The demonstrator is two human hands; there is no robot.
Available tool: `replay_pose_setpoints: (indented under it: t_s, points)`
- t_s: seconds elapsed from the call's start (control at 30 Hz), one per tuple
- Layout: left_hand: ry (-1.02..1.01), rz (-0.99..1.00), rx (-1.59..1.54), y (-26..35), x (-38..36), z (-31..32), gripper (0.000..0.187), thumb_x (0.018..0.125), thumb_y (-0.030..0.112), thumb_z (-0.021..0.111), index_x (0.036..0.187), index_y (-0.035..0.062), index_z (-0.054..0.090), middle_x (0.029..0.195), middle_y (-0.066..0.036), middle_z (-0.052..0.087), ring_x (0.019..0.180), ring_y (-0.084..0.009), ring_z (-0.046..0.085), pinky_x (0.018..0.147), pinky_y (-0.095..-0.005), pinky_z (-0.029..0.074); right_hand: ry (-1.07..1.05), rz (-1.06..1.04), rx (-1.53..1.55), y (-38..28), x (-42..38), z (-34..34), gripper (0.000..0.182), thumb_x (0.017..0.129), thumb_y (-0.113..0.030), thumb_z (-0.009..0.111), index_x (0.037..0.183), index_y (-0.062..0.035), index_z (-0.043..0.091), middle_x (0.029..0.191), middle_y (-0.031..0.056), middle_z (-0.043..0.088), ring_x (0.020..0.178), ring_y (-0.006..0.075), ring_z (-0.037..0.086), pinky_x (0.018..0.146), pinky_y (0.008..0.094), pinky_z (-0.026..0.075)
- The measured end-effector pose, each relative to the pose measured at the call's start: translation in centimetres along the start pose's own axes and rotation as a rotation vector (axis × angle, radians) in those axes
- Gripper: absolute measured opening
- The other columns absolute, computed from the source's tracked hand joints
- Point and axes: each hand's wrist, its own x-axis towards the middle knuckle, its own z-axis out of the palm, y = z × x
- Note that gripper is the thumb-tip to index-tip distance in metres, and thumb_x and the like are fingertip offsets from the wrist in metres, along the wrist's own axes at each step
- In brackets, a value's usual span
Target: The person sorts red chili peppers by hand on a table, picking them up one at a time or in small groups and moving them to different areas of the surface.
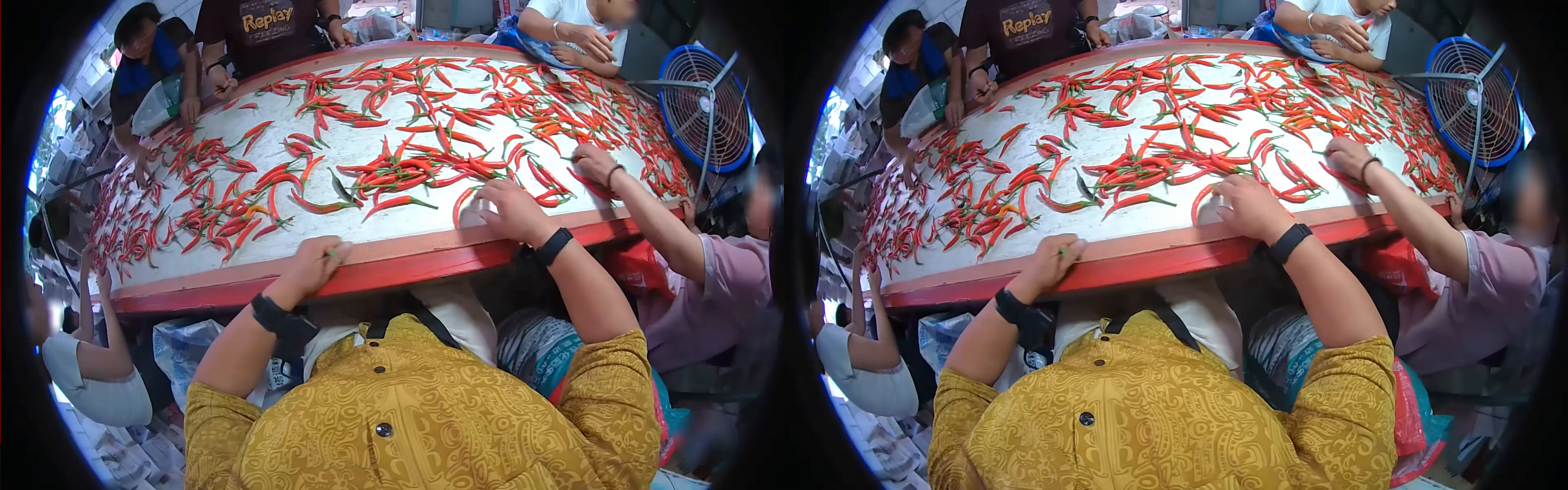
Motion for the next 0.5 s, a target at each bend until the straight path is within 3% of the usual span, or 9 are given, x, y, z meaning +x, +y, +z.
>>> replay_pose_setpoints:
  t_s: [0.03,0.07,0.1,0.13,0.23,0.3,0.37,0.43,0.5]
  points:
    - [-0.04,0.116,0.046,0.4,1.0,1.3,0.024,0.087,0.024,0.061,0.075,0.0037,0.059,0.076,-0.012,0.056,0.069,-0.0258,0.055,0.067,-0.0362,0.043,-0.005,-0.006,-0.006,-0.3,0.1,-0.9,0.023,0.081,-0.02,0.06,0.097,-0.0024,0.063,0.102,0.0158,0.062,0.094,0.0328,0.058,0.083,0.0407,0.047]
    - [-0.033,0.115,0.04,0.7,2.3,2.4,0.024,0.087,0.024,0.061,0.075,0.0037,0.059,0.076,-0.012,0.056,0.069,-0.0258,0.055,0.067,-0.0362,0.043,-0.164,0.134,-0.024,-0.8,0.0,-2.1,0.023,0.081,-0.023,0.059,0.092,-0.0028,0.065,0.093,0.0154,0.064,0.088,0.033,0.06,0.081,0.0414,0.048]
    - [0.048,0.299,0.166,0.9,3.9,3.4,0.02,0.086,0.024,0.062,0.08,0.0048,0.063,0.086,-0.013,0.059,0.078,-0.029,0.056,0.073,-0.0389,0.044,-0.319,0.275,-0.044,-1.0,-0.2,-2.9,0.025,0.081,-0.026,0.057,0.087,-0.0032,0.067,0.085,0.0151,0.066,0.082,0.0332,0.062,0.078,0.0421,0.049]
    - [0.127,0.483,0.294,1.1,5.1,4.2,0.018,0.085,0.024,0.062,0.086,0.006,0.066,0.097,-0.015,0.062,0.086,-0.0323,0.057,0.078,-0.0416,0.045,-0.271,0.241,-0.06,-0.6,-1.0,-3.1,0.029,0.082,-0.029,0.057,0.08,-0.0022,0.067,0.074,0.0169,0.065,0.072,0.034,0.063,0.071,0.043,0.05]
    - [0.28,0.427,0.443,2.1,7.3,6.1,0.018,0.084,0.022,0.063,0.092,0.0065,0.067,0.11,-0.014,0.06,0.098,-0.0308,0.056,0.085,-0.0439,0.044,-0.453,0.382,-0.195,1.3,-2.9,-4.3,0.028,0.082,-0.029,0.057,0.082,-0.0024,0.068,0.078,0.0183,0.065,0.075,0.0337,0.063,0.072,0.043,0.05]
    - [0.35,0.416,0.445,2.9,7.5,7.0,0.015,0.085,0.02,0.062,0.092,0.007,0.067,0.107,-0.011,0.06,0.098,-0.0307,0.055,0.083,-0.0432,0.044,-0.434,0.412,-0.219,3.7,-3.9,-4.5,0.028,0.08,-0.028,0.059,0.081,-0.0019,0.068,0.078,0.0185,0.066,0.074,0.0343,0.063,0.071,0.0436,0.05]
    - [0.377,0.299,0.279,3.8,7.5,7.7,0.015,0.085,0.018,0.061,0.093,0.0065,0.067,0.101,-0.012,0.06,0.093,-0.0307,0.057,0.08,-0.0421,0.045,-0.419,0.403,-0.159,6.3,-4.7,-4.9,0.026,0.079,-0.027,0.061,0.086,-0.0019,0.067,0.085,0.0176,0.066,0.082,0.0344,0.062,0.078,0.0427,0.049]
    - [0.325,0.274,0.131,5.6,7.6,8.6,0.014,0.086,0.016,0.06,0.094,0.0053,0.066,0.094,-0.012,0.059,0.087,-0.0308,0.058,0.075,-0.0407,0.046,-0.134,0.163,-0.196,8.3,-5.7,-4.5,0.024,0.078,-0.021,0.061,0.093,-0.0022,0.063,0.1,0.0172,0.06,0.101,0.0338,0.054,0.091,0.041,0.042]
    - [0.008,0.217,0.094,7.0,7.9,9.7,0.015,0.086,0.016,0.06,0.094,0.0045,0.065,0.091,-0.013,0.059,0.081,-0.0313,0.058,0.073,-0.0408,0.046,-0.125,0.157,-0.117,9.3,-5.8,-5.1,0.026,0.081,-0.025,0.059,0.09,-0.0014,0.064,0.096,0.0178,0.062,0.096,0.0338,0.057,0.087,0.0417,0.045]
